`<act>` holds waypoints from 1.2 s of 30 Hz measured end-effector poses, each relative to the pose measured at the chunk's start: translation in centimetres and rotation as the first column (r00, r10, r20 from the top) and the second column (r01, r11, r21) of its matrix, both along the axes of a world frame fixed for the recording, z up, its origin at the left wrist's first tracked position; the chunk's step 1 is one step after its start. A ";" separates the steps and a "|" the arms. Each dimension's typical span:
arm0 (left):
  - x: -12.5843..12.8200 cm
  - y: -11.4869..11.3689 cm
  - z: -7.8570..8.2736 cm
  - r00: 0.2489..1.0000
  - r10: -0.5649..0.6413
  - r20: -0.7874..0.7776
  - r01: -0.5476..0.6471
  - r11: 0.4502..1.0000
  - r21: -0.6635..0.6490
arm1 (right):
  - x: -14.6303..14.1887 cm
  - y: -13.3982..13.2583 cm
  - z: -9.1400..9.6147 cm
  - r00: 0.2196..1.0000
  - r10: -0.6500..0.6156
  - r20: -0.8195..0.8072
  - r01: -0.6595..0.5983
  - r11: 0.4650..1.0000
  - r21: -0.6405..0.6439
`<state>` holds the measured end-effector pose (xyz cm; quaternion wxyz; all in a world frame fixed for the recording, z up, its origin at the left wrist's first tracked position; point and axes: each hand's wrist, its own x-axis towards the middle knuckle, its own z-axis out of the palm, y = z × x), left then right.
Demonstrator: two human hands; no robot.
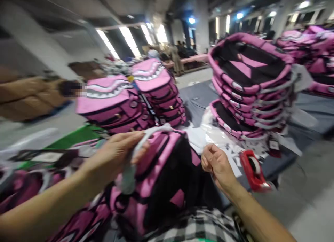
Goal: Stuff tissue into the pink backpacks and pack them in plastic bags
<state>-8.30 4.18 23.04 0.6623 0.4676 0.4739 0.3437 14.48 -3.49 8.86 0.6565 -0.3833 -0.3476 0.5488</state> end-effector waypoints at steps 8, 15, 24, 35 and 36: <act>1.2 -0.9 -1.0 0.995 -0.056 0.087 0.054 0.998 0.031 | -6.7 4.4 9.8 0.956 0.248 0.158 -0.268 0.955 0.127; 1.5 -1.4 -1.6 0.985 -0.111 0.130 0.101 0.991 0.084 | -6.6 5.1 9.4 0.918 0.287 0.273 -0.308 0.951 0.038; 1.1 -1.7 -1.4 0.982 -0.151 0.110 0.145 0.988 0.057 | -4.2 4.7 9.7 0.821 0.459 0.339 -0.466 0.883 -0.066; 1.6 -2.1 -1.6 0.978 -0.152 0.139 0.150 0.988 0.029 | -5.4 6.0 10.4 0.760 0.571 0.311 -0.525 0.821 -0.225; 1.6 -2.1 -1.5 0.980 -0.145 0.139 0.143 0.989 0.024 | -5.5 5.8 10.4 0.779 0.548 0.305 -0.498 0.836 -0.229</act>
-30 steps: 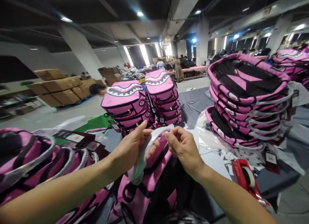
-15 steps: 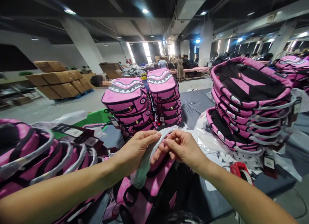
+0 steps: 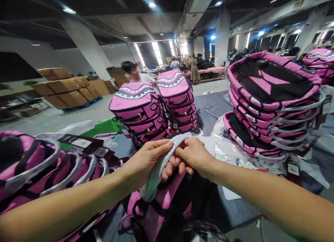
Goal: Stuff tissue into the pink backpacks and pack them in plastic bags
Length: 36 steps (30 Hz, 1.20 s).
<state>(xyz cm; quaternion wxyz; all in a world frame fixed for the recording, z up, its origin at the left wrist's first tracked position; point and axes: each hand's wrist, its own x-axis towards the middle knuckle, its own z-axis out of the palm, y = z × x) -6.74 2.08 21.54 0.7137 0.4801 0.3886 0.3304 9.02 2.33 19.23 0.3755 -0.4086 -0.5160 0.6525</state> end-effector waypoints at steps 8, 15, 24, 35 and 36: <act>-0.2 0.2 -0.4 0.999 0.042 0.026 -0.042 0.999 0.002 | -0.7 -3.3 -0.2 0.858 0.012 -0.513 -0.091 0.987 -0.129; -0.3 -0.3 -0.6 0.968 0.249 0.043 -0.251 0.965 0.071 | -0.9 -2.1 -1.3 0.732 0.187 -0.655 -0.359 0.923 -0.139; -2.6 -0.8 -1.6 0.836 0.269 -0.479 0.151 0.726 0.671 | 3.4 -6.5 -6.8 0.927 -0.085 -0.365 0.027 0.987 -0.160; -7.2 -1.3 -2.9 0.789 0.385 -0.478 0.162 0.620 0.768 | 5.9 -5.7 -19.7 0.878 0.042 0.478 -0.157 0.966 0.203; -7.5 -0.8 -2.3 0.822 0.363 -0.439 0.064 0.707 0.704 | 6.0 -5.3 -20.7 0.838 0.061 0.542 -0.218 0.949 0.230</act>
